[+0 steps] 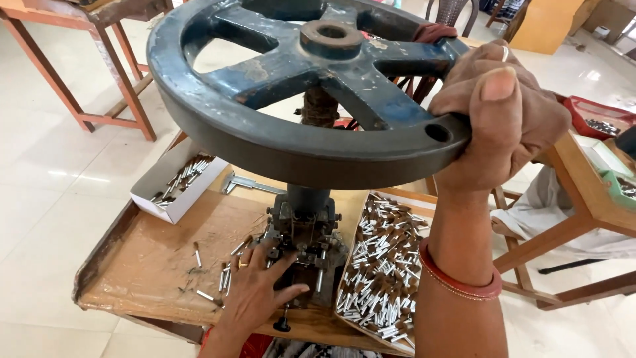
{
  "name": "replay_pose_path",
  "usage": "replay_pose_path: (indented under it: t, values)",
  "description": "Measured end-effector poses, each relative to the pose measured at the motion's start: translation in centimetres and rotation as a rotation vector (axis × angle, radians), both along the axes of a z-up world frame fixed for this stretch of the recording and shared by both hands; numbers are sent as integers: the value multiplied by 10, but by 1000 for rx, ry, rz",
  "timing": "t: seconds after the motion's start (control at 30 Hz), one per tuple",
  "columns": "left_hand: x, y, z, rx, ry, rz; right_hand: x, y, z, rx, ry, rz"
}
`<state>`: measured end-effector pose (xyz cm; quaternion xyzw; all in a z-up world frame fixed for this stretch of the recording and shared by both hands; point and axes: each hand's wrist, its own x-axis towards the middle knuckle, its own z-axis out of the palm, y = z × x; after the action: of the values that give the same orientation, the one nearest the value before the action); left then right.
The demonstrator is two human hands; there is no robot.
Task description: Using a manual handwheel press to process or assemble small metal pins and components.
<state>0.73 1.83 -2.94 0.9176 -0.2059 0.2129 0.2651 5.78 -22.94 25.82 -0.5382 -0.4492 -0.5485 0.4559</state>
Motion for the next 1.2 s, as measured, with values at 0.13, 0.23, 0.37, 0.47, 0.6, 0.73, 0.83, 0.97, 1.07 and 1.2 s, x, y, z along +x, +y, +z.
replay_pose_path:
  t: [0.13, 0.23, 0.37, 0.47, 0.6, 0.73, 0.83, 0.97, 1.07, 1.2]
  values:
    - [7, 2, -13, 167, -16, 6, 2, 2, 4, 0, -38, 6]
    - [2, 6, -8, 179, -84, -3, -3, -4, -1, -7, 53, 29]
    - [-3, 4, -8, 143, -162, -15, 0, -7, -2, -13, -61, -109]
    - [-12, 3, 2, 125, -69, -16, -23, 6, -3, -67, 63, -47]
    - [-6, -5, 16, 36, 57, -25, -67, 93, 9, -216, 20, -707]
    - [-11, -13, 24, -11, 2, 2, -72, 138, 20, -359, -199, -1160]
    - [-8, -20, 24, -104, -68, 4, -64, 76, 9, -336, -131, -842]
    - [3, -36, -20, -180, -120, -8, -25, 5, -9, -67, 3, -477]
    - [10, -62, -49, -154, -142, -95, -4, -17, -3, -22, 25, -245]
    - [-22, -93, -17, -330, 47, -435, -4, -20, -15, -98, 61, -110]
